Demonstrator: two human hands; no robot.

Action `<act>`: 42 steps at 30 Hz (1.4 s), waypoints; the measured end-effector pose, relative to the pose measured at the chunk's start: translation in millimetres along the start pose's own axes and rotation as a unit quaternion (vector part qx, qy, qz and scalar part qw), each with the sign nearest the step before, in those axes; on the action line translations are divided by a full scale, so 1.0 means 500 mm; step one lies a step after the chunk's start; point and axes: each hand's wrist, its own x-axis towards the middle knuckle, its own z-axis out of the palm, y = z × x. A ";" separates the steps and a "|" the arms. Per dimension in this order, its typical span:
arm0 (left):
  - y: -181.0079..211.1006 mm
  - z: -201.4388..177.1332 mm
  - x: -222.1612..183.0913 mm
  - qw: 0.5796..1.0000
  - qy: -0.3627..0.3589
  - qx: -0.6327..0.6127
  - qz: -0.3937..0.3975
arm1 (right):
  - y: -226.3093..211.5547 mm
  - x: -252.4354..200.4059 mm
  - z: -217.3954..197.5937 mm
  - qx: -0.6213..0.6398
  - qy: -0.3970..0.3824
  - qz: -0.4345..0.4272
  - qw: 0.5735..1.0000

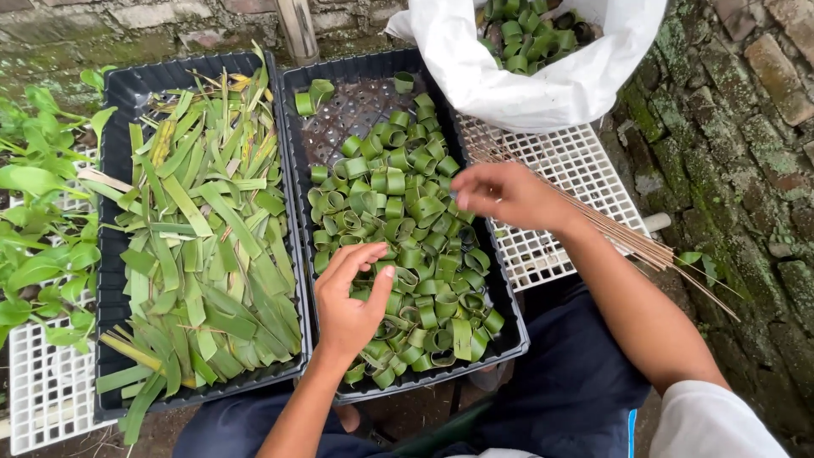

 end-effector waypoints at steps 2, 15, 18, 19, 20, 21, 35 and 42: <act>-0.003 -0.001 0.001 1.000 0.001 0.001 -0.003 | 0.020 -0.005 0.012 -0.102 -0.072 0.011 0.992; 0.005 -0.003 0.002 1.000 -0.005 0.003 -0.022 | 0.035 -0.043 0.093 -0.473 -0.270 0.126 0.829; 0.009 -0.004 0.001 0.999 -0.016 -0.019 -0.034 | -0.091 -0.038 0.014 -0.250 -0.227 0.041 0.940; -0.007 0.008 -0.006 0.999 -0.012 -0.016 -0.033 | -0.109 -0.040 0.013 -0.251 -0.230 0.037 0.940; -0.022 0.018 -0.014 0.999 -0.023 -0.031 -0.021 | -0.128 -0.041 0.015 -0.095 -0.242 -0.022 0.965; -0.038 0.028 -0.023 0.998 -0.033 -0.046 -0.008 | -0.145 -0.043 0.016 0.065 -0.249 -0.079 0.963; 0.020 0.010 -0.006 0.997 0.003 -0.045 0.065 | -0.008 -0.032 0.149 0.452 -0.231 -0.054 0.860; 0.014 0.013 -0.007 0.996 0.014 -0.030 0.078 | 0.005 -0.004 0.091 0.418 -0.100 -0.020 0.903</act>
